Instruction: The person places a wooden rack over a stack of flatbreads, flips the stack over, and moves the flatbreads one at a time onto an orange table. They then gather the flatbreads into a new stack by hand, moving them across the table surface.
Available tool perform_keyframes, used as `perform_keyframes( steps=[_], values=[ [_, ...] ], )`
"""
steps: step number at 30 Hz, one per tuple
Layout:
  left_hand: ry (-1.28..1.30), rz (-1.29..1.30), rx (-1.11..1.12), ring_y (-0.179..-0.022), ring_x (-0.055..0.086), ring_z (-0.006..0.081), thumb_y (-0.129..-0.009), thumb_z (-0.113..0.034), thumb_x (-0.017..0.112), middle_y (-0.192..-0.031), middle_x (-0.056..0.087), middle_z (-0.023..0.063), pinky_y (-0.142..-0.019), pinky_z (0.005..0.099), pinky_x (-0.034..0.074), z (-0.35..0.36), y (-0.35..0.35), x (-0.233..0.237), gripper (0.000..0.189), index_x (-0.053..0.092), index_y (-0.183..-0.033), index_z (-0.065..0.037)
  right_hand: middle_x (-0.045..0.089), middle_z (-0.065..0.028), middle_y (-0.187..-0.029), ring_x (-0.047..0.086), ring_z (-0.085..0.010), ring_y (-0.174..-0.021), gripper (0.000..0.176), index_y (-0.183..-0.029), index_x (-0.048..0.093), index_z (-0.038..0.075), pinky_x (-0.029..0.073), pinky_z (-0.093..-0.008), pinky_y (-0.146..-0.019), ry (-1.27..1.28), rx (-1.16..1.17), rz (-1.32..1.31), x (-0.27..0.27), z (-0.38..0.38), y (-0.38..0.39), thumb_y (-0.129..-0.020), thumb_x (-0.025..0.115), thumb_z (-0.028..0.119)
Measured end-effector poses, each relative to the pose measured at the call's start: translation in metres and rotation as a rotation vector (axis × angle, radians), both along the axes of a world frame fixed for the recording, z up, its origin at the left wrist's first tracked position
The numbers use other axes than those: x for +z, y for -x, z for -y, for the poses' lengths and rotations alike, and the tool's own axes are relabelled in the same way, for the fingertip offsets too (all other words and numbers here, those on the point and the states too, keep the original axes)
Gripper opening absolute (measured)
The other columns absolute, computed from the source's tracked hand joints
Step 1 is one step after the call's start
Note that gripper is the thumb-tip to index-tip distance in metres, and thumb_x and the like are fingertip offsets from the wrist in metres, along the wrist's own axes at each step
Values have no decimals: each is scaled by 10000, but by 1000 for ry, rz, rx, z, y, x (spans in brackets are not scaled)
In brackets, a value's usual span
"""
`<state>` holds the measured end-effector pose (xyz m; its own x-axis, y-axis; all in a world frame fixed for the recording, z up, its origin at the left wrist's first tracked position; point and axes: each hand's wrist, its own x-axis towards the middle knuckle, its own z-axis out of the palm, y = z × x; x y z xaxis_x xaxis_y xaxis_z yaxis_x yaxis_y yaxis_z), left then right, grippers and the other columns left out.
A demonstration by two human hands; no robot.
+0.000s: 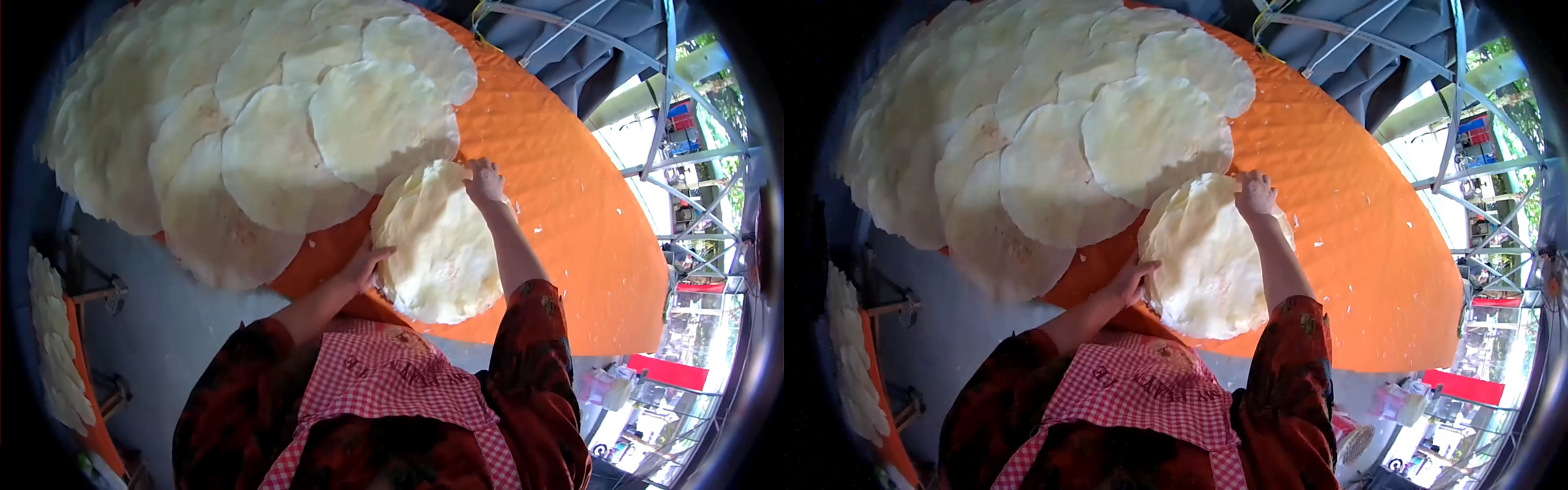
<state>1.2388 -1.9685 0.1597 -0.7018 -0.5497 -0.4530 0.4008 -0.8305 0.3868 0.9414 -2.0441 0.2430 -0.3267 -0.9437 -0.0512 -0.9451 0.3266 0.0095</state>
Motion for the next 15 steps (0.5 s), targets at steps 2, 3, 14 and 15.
perform_keyframes(
  steps=[2, 3, 14, 15],
  values=[
    [62, 6, 42, -1208, 429, 272, -779, -89, 689, -1308, 432, 112, -1028, 383, 374, 2, -1, 8, 754, 245, -1388, -72, 458, -35, -1343, 377, -248, -1269, 536, -1259, 470, 189, 351, -541, -948, 131, 112, -7, -20, 2, 6, -741, 577, 105],
    [42, -5, 31, -1212, 424, 270, -777, -97, 694, -1315, 427, 111, -1031, 387, 368, 3, -2, 8, 762, 241, -1390, -75, 418, -30, -1395, 331, -239, -1326, 603, -1330, 415, 195, 331, -557, -971, 191, 165, -6, -24, 1, 5, -751, 558, 102],
    [127, 42, -44, -1218, 424, 282, -727, -51, 720, -1320, 425, 118, -1023, 401, 368, 7, -3, 21, 822, 230, -1387, -84, 387, -110, -1420, 353, -285, -1313, 655, -1382, 349, 131, 308, -515, -1020, 74, 41, -44, -18, -11, -17, -765, 567, 148],
    [125, 54, -37, -1213, 431, 284, -728, -40, 712, -1317, 428, 121, -1017, 397, 376, 7, -3, 25, 819, 228, -1387, -83, 371, -119, -1427, 353, -291, -1310, 650, -1378, 351, 113, 313, -523, -1013, 147, 57, -51, -7, -14, -28, -766, 571, 146]
  ],
)
